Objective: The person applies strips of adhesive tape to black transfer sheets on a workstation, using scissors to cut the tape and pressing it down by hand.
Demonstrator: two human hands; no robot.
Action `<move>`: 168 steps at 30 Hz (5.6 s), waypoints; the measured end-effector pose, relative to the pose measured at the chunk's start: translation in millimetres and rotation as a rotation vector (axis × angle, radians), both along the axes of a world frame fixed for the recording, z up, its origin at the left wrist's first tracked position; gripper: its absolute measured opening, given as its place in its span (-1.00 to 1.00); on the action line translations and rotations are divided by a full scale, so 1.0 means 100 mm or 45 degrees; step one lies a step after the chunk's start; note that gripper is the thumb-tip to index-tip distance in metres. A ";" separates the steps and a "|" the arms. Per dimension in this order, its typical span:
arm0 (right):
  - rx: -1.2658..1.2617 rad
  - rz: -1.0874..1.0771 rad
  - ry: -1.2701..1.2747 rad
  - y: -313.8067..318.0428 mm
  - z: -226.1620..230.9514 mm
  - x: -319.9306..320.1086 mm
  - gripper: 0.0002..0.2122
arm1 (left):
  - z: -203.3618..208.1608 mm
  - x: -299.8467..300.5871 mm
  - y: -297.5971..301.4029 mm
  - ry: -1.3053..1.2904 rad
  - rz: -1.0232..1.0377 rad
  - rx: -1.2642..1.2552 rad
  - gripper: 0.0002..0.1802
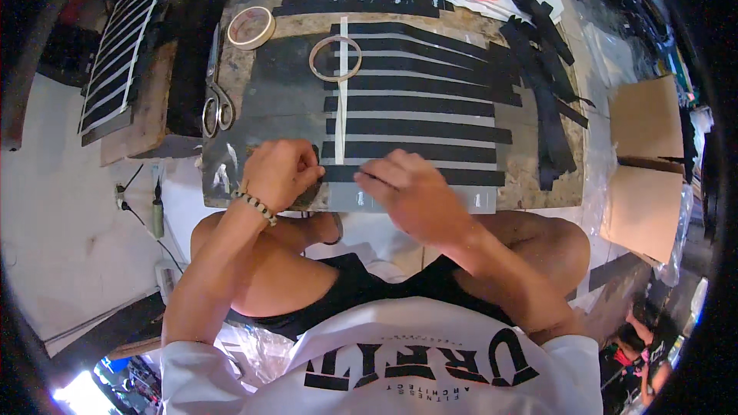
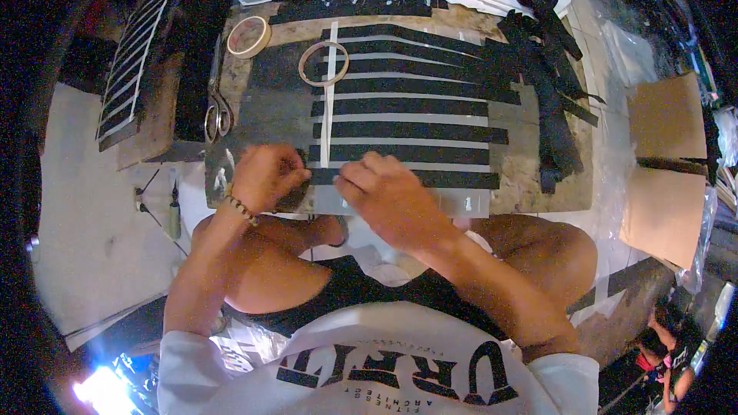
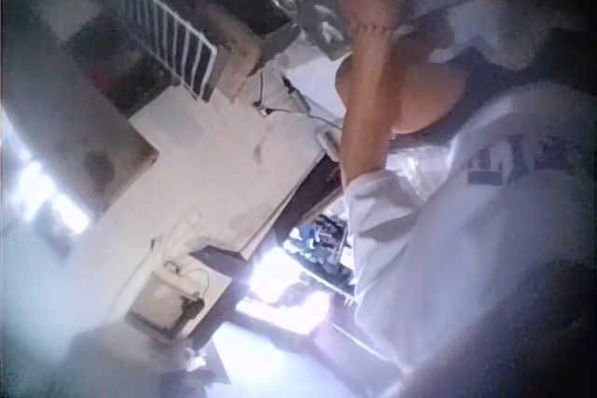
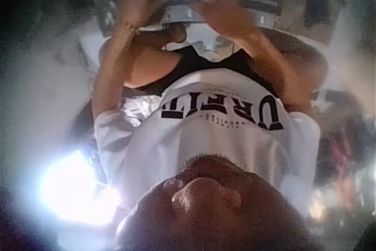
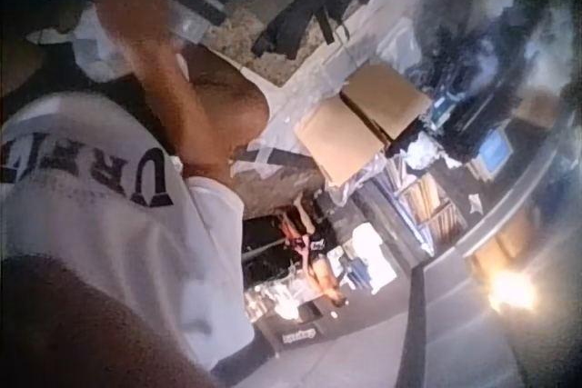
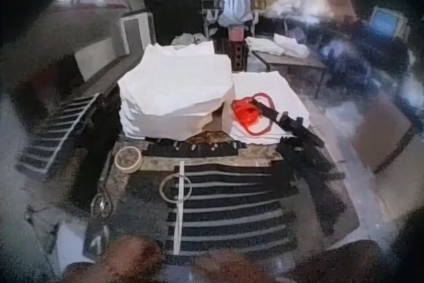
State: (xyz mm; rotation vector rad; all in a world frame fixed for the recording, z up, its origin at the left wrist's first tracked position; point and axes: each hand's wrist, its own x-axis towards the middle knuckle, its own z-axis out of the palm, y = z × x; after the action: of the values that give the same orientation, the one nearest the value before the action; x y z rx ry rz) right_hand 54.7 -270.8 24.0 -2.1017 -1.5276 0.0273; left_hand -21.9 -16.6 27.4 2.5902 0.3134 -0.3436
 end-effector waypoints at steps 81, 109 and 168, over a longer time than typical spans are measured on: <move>-0.071 0.180 0.029 0.12 -0.21 0.01 -0.62 | 0.83 -0.40 -0.26 -0.693 0.574 -0.417 -0.78; -0.130 0.231 0.006 0.13 -0.16 0.02 -0.51 | 0.38 -1.13 -0.78 -0.483 0.768 -0.239 -0.75; 0.141 -0.144 0.164 0.03 -0.39 -0.43 -0.69 | -0.41 0.88 0.33 -0.552 -0.118 -0.003 -0.72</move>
State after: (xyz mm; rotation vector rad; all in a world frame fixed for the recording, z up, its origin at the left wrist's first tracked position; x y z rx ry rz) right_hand 12.0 -267.4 -15.5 -2.0537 -1.3041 0.0355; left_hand 66.2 16.0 -13.4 2.5955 0.0380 0.1881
